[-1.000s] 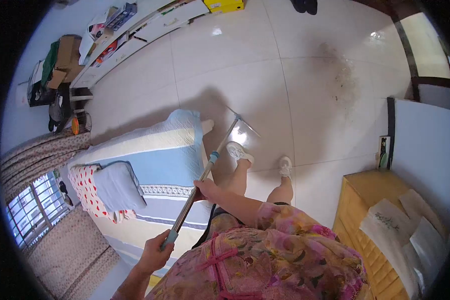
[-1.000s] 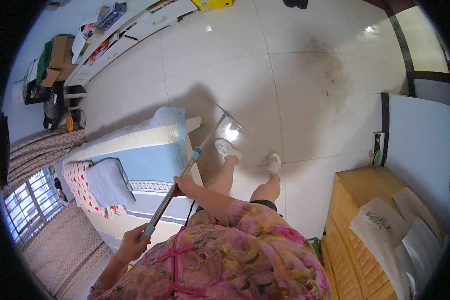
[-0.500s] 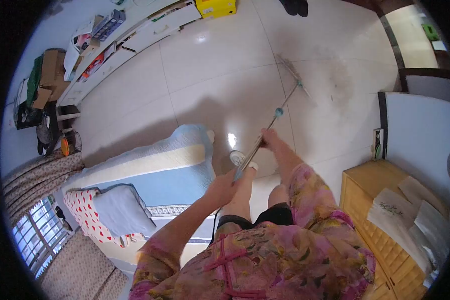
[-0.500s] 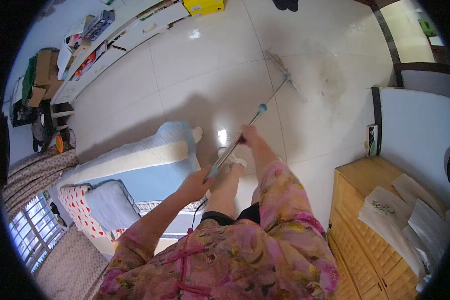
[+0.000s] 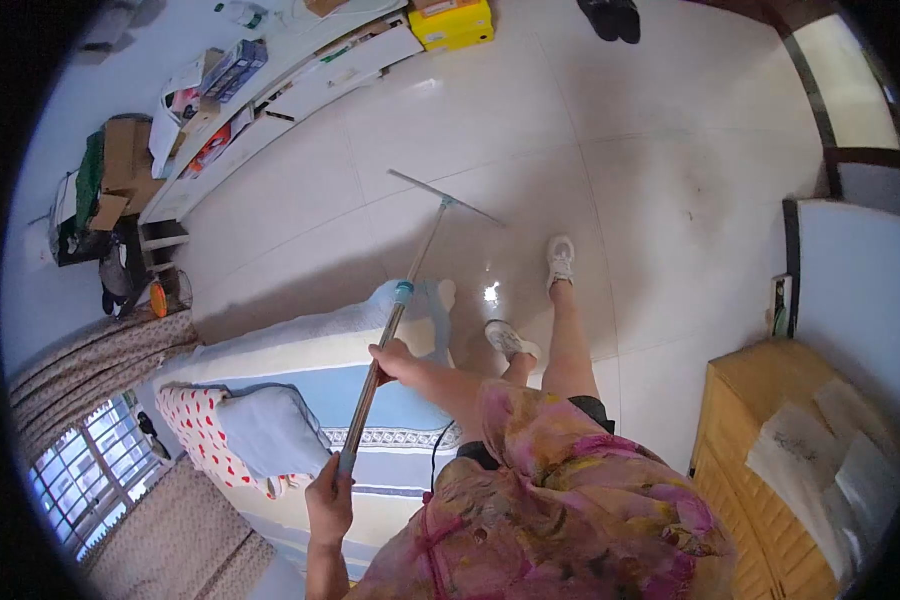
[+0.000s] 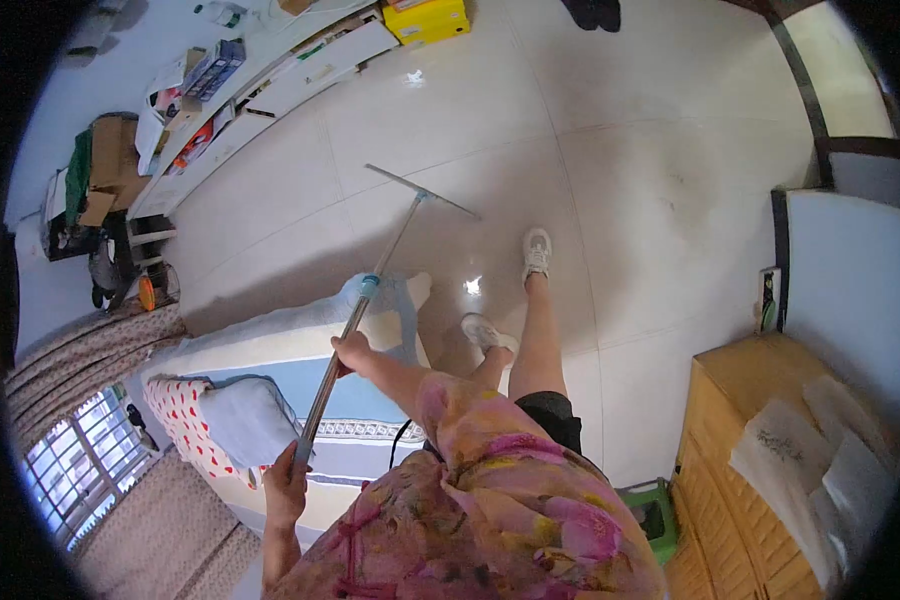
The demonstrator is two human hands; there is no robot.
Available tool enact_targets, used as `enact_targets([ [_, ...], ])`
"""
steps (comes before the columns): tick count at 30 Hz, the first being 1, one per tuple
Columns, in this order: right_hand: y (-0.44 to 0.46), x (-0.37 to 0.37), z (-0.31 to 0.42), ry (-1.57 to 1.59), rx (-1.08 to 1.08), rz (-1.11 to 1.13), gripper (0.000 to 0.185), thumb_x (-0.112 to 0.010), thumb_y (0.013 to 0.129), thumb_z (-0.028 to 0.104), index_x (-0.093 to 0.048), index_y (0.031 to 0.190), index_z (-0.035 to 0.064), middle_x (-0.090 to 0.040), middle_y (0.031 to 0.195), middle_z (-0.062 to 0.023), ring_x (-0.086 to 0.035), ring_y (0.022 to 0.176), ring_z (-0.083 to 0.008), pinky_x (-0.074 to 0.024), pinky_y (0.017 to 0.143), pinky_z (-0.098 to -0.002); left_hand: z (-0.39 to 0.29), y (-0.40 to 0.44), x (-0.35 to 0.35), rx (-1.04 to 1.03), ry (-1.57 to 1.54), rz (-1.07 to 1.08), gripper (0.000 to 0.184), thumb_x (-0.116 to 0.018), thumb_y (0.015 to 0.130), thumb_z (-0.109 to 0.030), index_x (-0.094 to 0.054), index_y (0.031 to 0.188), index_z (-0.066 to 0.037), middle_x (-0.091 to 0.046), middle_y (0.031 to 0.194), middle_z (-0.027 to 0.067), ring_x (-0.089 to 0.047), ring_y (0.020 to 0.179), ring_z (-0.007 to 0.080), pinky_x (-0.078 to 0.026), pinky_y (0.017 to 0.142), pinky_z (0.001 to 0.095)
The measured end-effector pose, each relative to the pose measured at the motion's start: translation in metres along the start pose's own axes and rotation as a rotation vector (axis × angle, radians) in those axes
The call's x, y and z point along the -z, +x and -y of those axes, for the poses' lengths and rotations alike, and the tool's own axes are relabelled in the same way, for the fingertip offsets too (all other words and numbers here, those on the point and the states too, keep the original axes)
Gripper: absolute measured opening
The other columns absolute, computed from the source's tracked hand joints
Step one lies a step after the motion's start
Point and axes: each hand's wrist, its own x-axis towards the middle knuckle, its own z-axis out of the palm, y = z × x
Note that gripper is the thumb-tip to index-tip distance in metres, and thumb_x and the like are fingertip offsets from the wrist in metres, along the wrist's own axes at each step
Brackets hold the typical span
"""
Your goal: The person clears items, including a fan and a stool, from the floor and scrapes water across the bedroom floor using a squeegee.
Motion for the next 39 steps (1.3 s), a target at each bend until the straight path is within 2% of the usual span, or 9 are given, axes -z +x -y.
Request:
enact_targets([
  [3,0.062,0.031,0.011,-0.147,0.165,-0.119,0.028,-0.043,0.079,0.022,-0.049,0.068,-0.0026,-0.052,0.058,-0.0120,-0.053,0.045,-0.0240,-0.0451,0.039,-0.0370,-0.054,0.039,-0.008,-0.124,0.149,-0.012,0.029,-0.049,0.074,-0.007,-0.048,0.101,0.005,-0.054,0.069,0.0215,-0.054,0.056,0.0295,-0.041,0.050,0.0304],
  [10,0.006,0.195,0.155,0.164,0.187,-0.318,0.021,-0.045,0.077,0.020,-0.047,0.068,0.0014,-0.050,0.058,-0.0111,-0.051,0.045,-0.0230,-0.0445,0.040,-0.0339,-0.195,0.135,-0.054,-0.395,0.257,0.224,0.035,-0.049,0.075,-0.013,-0.044,0.107,0.000,-0.053,0.072,0.0201,-0.052,0.066,0.0346,-0.041,0.057,0.0386],
  [12,0.033,0.267,0.159,-0.219,0.783,-0.328,0.022,-0.045,0.078,0.021,-0.045,0.071,-0.0002,-0.050,0.060,-0.0117,-0.052,0.046,-0.0248,-0.0454,0.041,-0.0350,-0.236,0.157,-0.072,-0.478,0.316,0.265,0.035,-0.048,0.075,-0.014,-0.043,0.107,0.000,-0.054,0.077,0.0201,-0.052,0.070,0.0352,-0.041,0.060,0.0387],
  [13,-0.022,0.257,0.210,0.246,0.235,-0.458,0.024,-0.045,0.078,0.022,-0.044,0.074,-0.0016,-0.050,0.062,-0.0120,-0.052,0.047,-0.0259,-0.0457,0.041,-0.0352,-0.257,0.166,-0.081,-0.474,0.349,0.297,0.036,-0.048,0.075,-0.015,-0.043,0.107,0.000,-0.054,0.078,0.0201,-0.052,0.071,0.0347,-0.041,0.061,0.0388],
  [21,-0.067,0.279,0.293,0.749,0.345,-0.399,0.023,-0.043,0.080,0.020,-0.038,0.071,-0.0005,-0.043,0.060,-0.0095,-0.049,0.048,-0.0223,-0.0479,0.046,-0.0350,-0.347,0.189,-0.073,-0.580,0.308,0.258,0.044,-0.046,0.076,-0.013,-0.033,0.116,-0.002,-0.052,0.083,0.0194,-0.053,0.071,0.0304,-0.044,0.061,0.0385],
  [24,-0.062,0.220,0.288,0.727,0.297,-0.117,0.019,-0.042,0.081,0.018,-0.037,0.069,0.0040,-0.041,0.055,-0.0081,-0.045,0.043,-0.0194,-0.0443,0.040,-0.0332,-0.329,0.153,-0.026,0.043,-0.503,0.545,0.053,-0.050,0.075,-0.008,-0.025,0.121,0.000,-0.048,0.092,0.0152,-0.054,0.072,0.0217,-0.046,0.058,0.0317],
  [27,-0.073,0.142,0.299,0.653,0.091,-0.028,0.018,-0.048,0.073,0.012,-0.040,0.060,0.0042,-0.040,0.049,-0.0062,-0.042,0.037,-0.0167,-0.0374,0.032,-0.0276,-0.347,0.126,0.009,0.178,-0.635,0.596,0.064,-0.056,0.070,-0.013,-0.022,0.123,0.000,-0.044,0.103,0.0143,-0.052,0.076,0.0165,-0.046,0.060,0.0277],
  [34,0.054,0.129,0.371,0.983,-0.311,0.591,0.016,-0.044,0.074,0.010,-0.039,0.060,0.0035,-0.043,0.054,-0.0041,-0.041,0.042,-0.0119,-0.0391,0.038,-0.0229,-0.383,0.215,-0.017,-0.155,-0.859,0.578,0.056,-0.047,0.078,-0.016,-0.018,0.125,-0.006,-0.034,0.116,0.0108,-0.044,0.095,0.0194,-0.044,0.071,0.0319],
  [39,0.069,0.220,0.407,1.262,0.038,0.585,0.012,-0.041,0.072,0.005,-0.038,0.061,0.0036,-0.040,0.054,-0.0032,-0.041,0.047,-0.0117,-0.0365,0.041,-0.0236,-0.358,0.257,0.002,-0.235,-0.583,0.571,0.049,-0.048,0.078,-0.011,-0.026,0.121,-0.005,-0.036,0.115,0.0102,-0.046,0.091,0.0181,-0.044,0.069,0.0296],
])
